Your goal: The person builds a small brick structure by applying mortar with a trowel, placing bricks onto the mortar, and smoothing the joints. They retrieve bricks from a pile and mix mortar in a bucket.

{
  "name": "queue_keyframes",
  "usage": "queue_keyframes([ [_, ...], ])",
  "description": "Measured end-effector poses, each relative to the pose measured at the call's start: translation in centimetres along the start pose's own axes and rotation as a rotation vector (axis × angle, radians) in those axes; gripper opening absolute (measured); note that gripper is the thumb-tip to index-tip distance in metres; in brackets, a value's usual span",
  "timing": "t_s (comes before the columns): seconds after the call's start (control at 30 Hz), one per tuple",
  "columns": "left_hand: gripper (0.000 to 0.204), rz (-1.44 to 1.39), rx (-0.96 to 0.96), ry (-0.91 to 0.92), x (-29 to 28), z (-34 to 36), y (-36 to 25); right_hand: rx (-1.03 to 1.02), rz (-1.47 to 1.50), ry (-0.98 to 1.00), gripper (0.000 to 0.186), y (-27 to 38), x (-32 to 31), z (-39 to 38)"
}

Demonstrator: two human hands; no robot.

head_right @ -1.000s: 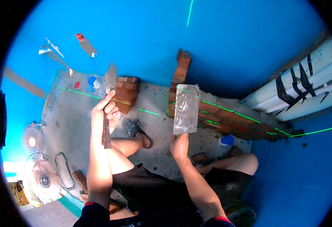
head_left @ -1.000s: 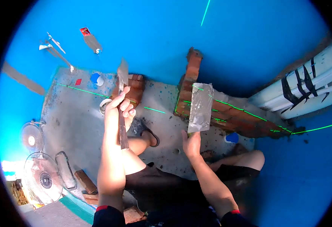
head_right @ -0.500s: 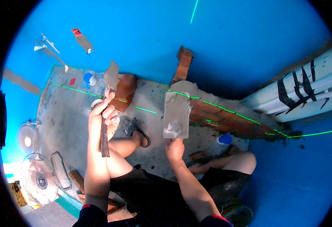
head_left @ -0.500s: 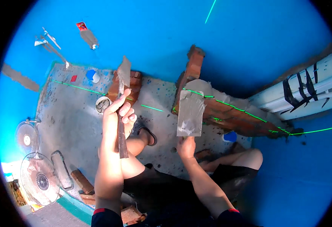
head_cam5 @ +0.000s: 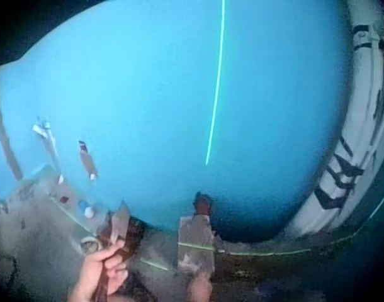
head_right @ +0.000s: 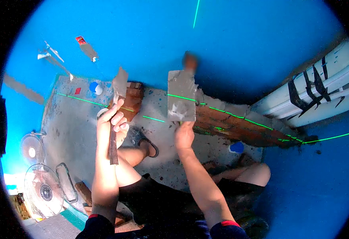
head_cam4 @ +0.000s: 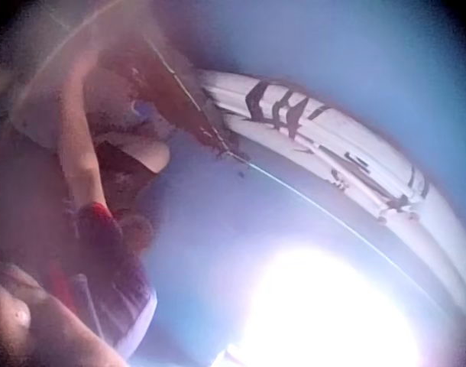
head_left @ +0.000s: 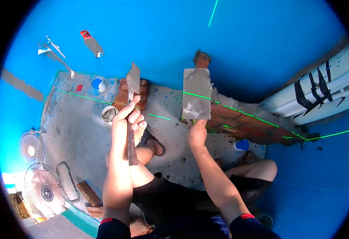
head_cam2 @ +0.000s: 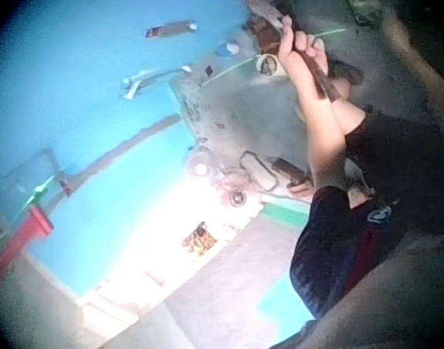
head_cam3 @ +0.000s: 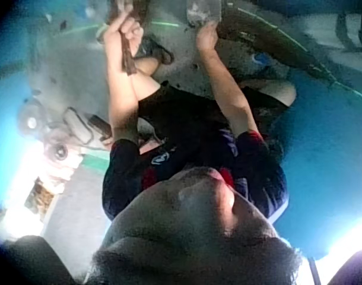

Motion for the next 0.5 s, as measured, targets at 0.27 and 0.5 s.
queue_keyframes([
  [0.27, 0.029, 0.015, 0.004, -0.008, 0.0, 0.2, 0.0, 0.007, -0.154, 0.01, 0.028, 1.4, 1.5, -2.6],
  [0.5, 0.028, 0.02, 0.013, 0.004, 0.1, 0.3, -0.2, -0.058, -0.191, 0.125, 0.033, 0.8, -0.4, -5.6],
])
Point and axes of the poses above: each hand's wrist, its own z-axis towards the middle knuckle, its own x-axis out of the palm, y = z × x, the point moved 6 cm from there along z, towards the middle knuckle, and after that the axes turned 7 degrees about x, right-handed, at the moved point
